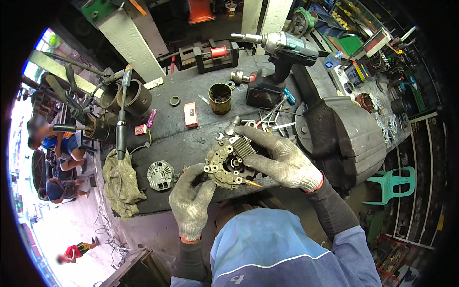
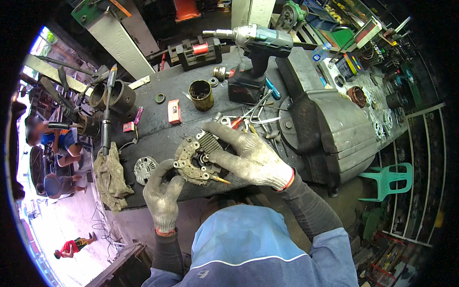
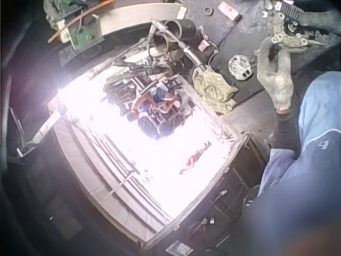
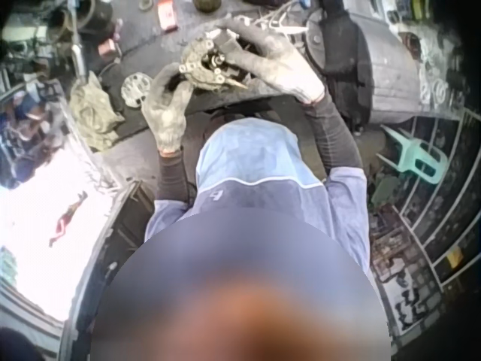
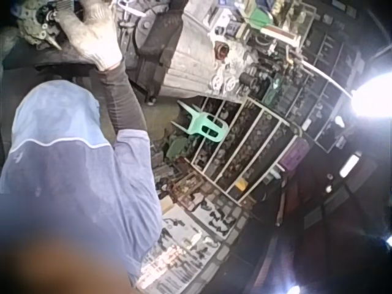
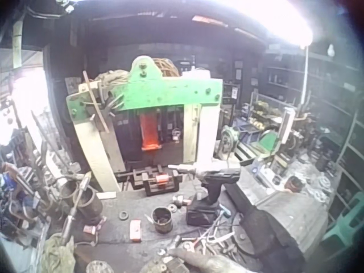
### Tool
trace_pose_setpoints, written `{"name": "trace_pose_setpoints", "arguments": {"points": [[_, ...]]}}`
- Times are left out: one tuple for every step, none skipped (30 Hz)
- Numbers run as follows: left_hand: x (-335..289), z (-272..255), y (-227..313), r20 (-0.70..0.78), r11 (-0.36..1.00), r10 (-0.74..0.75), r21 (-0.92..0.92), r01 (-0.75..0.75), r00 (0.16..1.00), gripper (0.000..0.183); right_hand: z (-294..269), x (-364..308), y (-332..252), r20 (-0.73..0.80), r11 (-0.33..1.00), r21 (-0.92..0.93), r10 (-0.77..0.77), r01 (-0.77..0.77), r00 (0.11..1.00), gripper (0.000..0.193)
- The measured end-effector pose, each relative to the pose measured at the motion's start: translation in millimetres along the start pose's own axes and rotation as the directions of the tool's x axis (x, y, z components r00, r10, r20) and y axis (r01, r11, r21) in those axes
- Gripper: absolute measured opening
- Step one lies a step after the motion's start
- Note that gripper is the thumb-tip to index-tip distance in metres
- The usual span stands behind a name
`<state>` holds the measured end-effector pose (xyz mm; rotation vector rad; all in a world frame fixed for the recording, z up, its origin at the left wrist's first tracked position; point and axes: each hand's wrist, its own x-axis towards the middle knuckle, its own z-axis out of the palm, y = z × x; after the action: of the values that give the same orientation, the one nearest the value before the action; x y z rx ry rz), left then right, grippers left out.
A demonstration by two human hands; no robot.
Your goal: The person grinds the surface of an alternator on a bench grinder, rotating it to treat multiple sides. Then they move to a workbench and disassemble the alternator by hand, removing the front housing and internal components.
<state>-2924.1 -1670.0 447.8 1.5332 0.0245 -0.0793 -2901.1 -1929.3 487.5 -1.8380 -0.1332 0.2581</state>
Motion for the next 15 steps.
{"name": "trace_pose_setpoints", "arguments": {"points": [[-1,1,0,-0.016,1.000,-0.010,-0.008,0.010,1.000,0.043,0,1,-1,0.010,1.000,0.008,0.010,-0.010,1.000,0.060],[-1,1,-1,-0.044,0.999,-0.020,0.034,0.021,0.999,0.043,0,1,-3,0.019,1.000,0.016,0.019,-0.020,1.000,0.060],[-1,2,-1,-0.036,1.000,-0.018,-0.019,0.017,0.999,0.042,1,2,-4,0.000,0.999,-0.043,-0.021,0.021,1.000,0.060],[-1,3,-1,-0.041,1.000,-0.016,-0.022,0.016,0.999,0.042,1,2,-6,-0.017,0.993,-0.101,-0.062,0.060,0.998,0.061],[0,3,-1,-0.071,0.999,-0.025,0.028,0.027,0.997,0.041,2,2,-8,-0.031,0.982,-0.160,-0.103,0.097,0.994,0.061],[0,4,-1,-0.060,1.000,-0.022,-0.021,0.021,0.998,0.040,2,2,-10,-0.026,0.977,-0.197,-0.086,0.080,0.996,0.061],[0,4,-1,-0.073,1.000,-0.028,-0.016,0.027,0.997,0.039,1,1,-12,-0.021,0.970,-0.233,-0.069,0.063,0.997,0.060],[1,4,-1,-0.086,0.999,-0.033,0.035,0.036,0.996,0.039,0,1,-14,-0.017,0.962,-0.269,-0.052,0.046,0.999,0.060],[1,4,0,-0.088,0.999,-0.021,0.022,0.023,0.996,0.038,0,1,-16,-0.017,0.955,-0.290,-0.067,0.059,0.998,0.059],[2,4,0,-0.088,0.998,-0.008,0.054,0.013,0.996,0.037,0,1,-18,-0.017,0.948,-0.311,-0.081,0.072,0.997,0.059],[2,5,1,-0.099,0.991,0.023,0.131,-0.010,0.995,0.037,-1,1,-20,-0.015,0.939,-0.336,-0.084,0.074,0.996,0.058],[3,5,1,-0.092,0.997,-0.011,0.077,0.019,0.996,0.036,-2,2,-22,-0.010,0.932,-0.354,-0.093,0.083,0.996,0.058],[3,5,1,-0.097,0.997,-0.029,0.066,0.036,0.995,0.036,-2,2,-24,-0.001,0.924,-0.374,-0.089,0.082,0.996,0.058],[3,5,2,-0.113,0.992,-0.032,0.121,0.045,0.993,0.035,-3,2,-25,0.008,0.918,-0.394,-0.058,0.056,0.998,0.058],[4,6,2,-0.108,0.997,-0.033,0.062,0.040,0.994,0.035,-3,1,-26,0.010,0.912,-0.403,-0.082,0.079,0.997,0.058]]}}
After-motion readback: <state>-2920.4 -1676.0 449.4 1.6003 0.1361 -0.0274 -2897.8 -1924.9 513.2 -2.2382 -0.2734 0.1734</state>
